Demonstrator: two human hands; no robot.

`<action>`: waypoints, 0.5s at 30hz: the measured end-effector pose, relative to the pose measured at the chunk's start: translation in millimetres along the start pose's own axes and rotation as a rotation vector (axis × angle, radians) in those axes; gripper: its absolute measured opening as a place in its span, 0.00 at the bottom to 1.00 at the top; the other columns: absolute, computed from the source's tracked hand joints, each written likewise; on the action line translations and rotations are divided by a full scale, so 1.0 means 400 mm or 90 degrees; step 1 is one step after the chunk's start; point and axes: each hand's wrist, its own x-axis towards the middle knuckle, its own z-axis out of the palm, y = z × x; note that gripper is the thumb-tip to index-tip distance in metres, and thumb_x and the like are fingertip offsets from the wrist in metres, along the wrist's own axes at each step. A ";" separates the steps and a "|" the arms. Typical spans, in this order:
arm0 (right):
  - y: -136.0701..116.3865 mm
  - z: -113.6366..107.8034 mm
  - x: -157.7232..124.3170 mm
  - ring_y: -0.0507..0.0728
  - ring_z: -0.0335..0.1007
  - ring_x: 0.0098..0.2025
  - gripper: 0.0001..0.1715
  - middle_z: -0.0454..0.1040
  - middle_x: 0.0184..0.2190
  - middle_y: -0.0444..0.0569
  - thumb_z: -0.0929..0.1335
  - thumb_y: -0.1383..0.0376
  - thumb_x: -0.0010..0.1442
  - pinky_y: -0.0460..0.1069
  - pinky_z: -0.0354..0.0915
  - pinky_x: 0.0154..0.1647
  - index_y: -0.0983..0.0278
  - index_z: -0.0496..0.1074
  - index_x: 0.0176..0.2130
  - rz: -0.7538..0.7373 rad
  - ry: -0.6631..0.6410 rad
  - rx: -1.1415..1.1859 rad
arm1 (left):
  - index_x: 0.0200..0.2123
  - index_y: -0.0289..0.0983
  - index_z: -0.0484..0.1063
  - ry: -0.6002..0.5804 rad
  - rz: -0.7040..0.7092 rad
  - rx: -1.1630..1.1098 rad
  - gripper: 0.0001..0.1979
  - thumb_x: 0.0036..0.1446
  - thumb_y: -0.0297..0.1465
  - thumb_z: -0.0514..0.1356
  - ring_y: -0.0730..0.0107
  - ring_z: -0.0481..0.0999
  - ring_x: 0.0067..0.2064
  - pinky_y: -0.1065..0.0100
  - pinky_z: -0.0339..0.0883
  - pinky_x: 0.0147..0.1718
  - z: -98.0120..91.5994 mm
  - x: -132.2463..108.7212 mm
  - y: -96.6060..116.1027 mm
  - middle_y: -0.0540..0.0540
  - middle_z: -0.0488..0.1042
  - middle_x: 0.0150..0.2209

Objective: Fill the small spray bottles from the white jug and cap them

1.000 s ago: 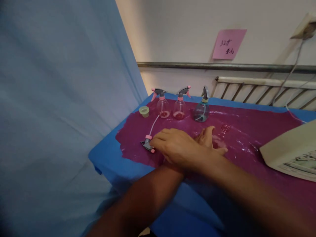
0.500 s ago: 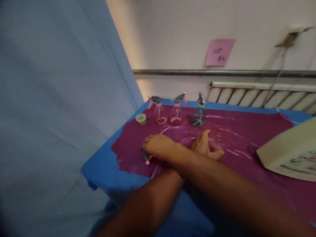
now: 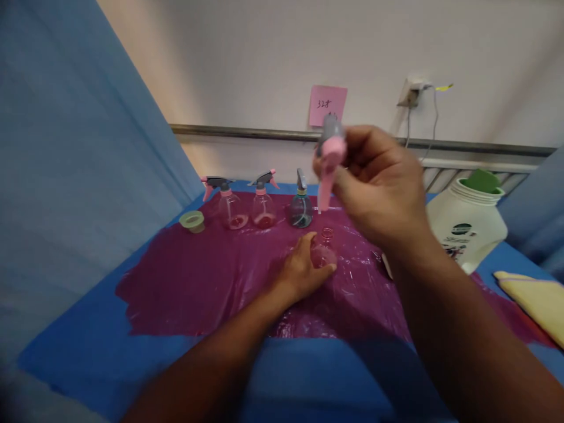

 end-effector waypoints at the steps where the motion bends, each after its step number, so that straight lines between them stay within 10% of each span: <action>1: -0.005 -0.028 0.008 0.55 0.82 0.44 0.13 0.84 0.43 0.44 0.82 0.64 0.61 0.53 0.81 0.50 0.57 0.82 0.44 0.012 0.030 0.003 | 0.77 0.38 0.60 -0.002 -0.003 0.007 0.47 0.59 0.39 0.73 0.40 0.73 0.73 0.43 0.66 0.74 -0.003 0.000 0.004 0.33 0.71 0.73; 15: 0.111 -0.065 -0.088 0.56 0.83 0.44 0.22 0.85 0.42 0.44 0.86 0.56 0.54 0.55 0.82 0.53 0.58 0.81 0.45 0.242 0.005 0.028 | 0.72 0.41 0.63 0.018 0.022 -0.013 0.43 0.59 0.41 0.75 0.40 0.73 0.73 0.40 0.66 0.74 -0.004 0.003 -0.007 0.34 0.72 0.72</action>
